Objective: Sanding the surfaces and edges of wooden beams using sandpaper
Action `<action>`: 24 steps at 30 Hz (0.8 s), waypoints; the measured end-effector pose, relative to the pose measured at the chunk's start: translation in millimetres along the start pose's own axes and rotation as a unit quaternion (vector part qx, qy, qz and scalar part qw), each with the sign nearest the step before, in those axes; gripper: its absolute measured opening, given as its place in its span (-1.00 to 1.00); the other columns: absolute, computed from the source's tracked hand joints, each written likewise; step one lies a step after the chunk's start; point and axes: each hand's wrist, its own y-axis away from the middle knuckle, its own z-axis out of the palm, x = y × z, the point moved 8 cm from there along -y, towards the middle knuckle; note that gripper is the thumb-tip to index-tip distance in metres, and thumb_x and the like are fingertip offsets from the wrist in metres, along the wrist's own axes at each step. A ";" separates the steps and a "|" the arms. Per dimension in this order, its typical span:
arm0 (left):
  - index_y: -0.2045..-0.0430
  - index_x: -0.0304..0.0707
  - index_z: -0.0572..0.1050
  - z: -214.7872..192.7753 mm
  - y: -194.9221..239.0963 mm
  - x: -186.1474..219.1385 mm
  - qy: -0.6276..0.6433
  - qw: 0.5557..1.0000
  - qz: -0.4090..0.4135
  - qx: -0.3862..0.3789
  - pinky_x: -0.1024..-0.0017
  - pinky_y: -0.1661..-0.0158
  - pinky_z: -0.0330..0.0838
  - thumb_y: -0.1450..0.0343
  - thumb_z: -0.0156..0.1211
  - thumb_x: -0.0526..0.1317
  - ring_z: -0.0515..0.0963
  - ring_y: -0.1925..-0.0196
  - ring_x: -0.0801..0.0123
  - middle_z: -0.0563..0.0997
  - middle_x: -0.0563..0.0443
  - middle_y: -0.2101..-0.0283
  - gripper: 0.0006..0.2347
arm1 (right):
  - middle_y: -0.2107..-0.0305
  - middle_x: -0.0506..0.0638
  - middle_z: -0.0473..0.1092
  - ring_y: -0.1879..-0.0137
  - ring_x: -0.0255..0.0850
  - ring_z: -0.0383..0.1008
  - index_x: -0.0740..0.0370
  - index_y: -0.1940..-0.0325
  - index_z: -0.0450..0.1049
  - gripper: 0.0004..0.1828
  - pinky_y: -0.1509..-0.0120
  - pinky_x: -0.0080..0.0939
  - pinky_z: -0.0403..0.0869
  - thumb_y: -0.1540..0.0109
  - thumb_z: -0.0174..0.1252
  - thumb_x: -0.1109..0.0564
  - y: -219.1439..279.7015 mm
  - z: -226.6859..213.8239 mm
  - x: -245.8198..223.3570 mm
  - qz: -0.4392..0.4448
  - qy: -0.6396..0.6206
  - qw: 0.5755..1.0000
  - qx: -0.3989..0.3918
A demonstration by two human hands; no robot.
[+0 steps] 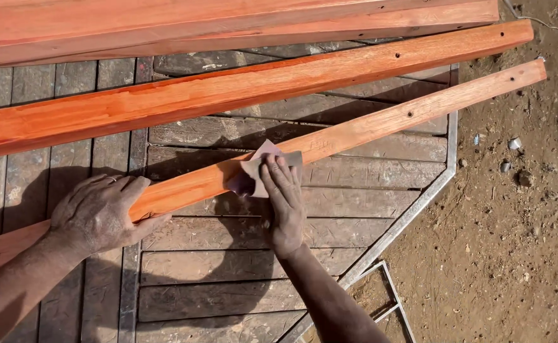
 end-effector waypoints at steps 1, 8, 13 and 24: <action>0.35 -0.06 0.48 -1.2 3.1 -1.6 -0.001 1.000 0.000 -0.003 0.24 0.24 0.57 -0.20 0.30 0.36 0.64 0.39 0.14 0.60 0.11 0.48 -0.48 | -0.47 0.14 0.13 -0.65 0.04 0.05 0.24 -0.49 0.22 -0.14 -0.77 0.19 -0.05 -0.47 -0.50 -0.45 -4.7 -5.2 1.2 0.002 -0.002 1.000 -0.001; 0.34 -0.06 0.48 0.0 1.1 -5.2 0.002 1.000 -0.001 -0.008 0.20 0.23 0.57 -0.21 0.28 0.37 0.64 0.38 0.10 0.60 0.09 0.49 -0.48 | 0.14 0.04 0.50 0.04 -0.14 0.46 0.19 -0.13 0.53 -0.62 0.11 -0.12 0.44 -0.38 -0.03 -0.03 -58.3 -171.1 100.0 0.082 0.212 0.959 0.170; 0.30 -0.07 0.50 1.8 -0.1 -2.3 0.014 1.000 0.004 0.002 0.24 0.20 0.58 -0.19 0.32 0.33 0.64 0.37 0.13 0.61 0.09 0.46 -0.49 | 0.02 -0.10 0.57 0.05 -0.32 0.61 0.06 -0.17 0.55 -0.68 -0.05 -0.27 0.68 -0.34 0.09 0.07 -53.1 -209.5 197.3 0.393 -0.110 0.865 0.293; 0.31 -0.03 0.51 1.2 0.4 -3.2 0.004 1.000 -0.012 -0.009 0.24 0.20 0.58 -0.20 0.30 0.35 0.66 0.36 0.13 0.63 0.09 0.45 -0.50 | 0.38 -0.10 0.50 0.32 -0.32 0.48 0.13 0.21 0.53 -0.92 0.20 -0.29 0.52 -0.22 0.26 0.21 -49.4 -162.4 181.6 0.398 -0.282 0.852 0.188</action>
